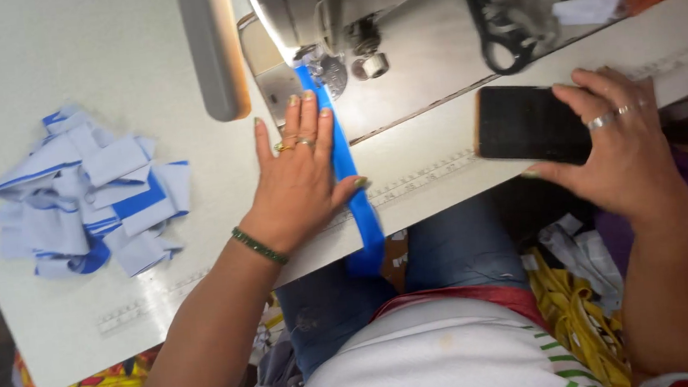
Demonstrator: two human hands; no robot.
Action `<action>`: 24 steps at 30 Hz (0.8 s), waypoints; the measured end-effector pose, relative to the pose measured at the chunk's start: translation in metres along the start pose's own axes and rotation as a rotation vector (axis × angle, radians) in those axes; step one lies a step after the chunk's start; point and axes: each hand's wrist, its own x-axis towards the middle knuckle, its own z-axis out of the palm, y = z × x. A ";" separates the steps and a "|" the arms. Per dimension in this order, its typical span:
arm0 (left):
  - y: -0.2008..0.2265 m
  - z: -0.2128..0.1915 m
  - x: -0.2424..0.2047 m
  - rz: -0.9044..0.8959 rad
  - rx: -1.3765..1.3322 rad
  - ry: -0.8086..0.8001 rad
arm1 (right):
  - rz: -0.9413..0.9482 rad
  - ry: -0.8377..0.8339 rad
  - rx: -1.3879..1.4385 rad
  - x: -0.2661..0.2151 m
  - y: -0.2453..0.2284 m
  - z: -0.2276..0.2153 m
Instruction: Sewing small fabric strips together using an industrial sewing machine while occasionally checking a smartphone.
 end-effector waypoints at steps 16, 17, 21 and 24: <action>-0.003 0.000 -0.001 0.001 0.001 0.016 | 0.357 -0.289 0.158 -0.013 0.090 -0.025; -0.003 0.000 -0.001 0.000 0.002 0.016 | 0.356 -0.289 0.159 -0.016 0.101 -0.022; -0.001 -0.003 0.000 -0.006 -0.016 -0.006 | 0.183 -0.150 0.165 -0.023 0.145 -0.006; -0.002 -0.006 0.001 -0.022 -0.030 -0.016 | 0.095 -0.028 0.258 -0.017 0.106 -0.012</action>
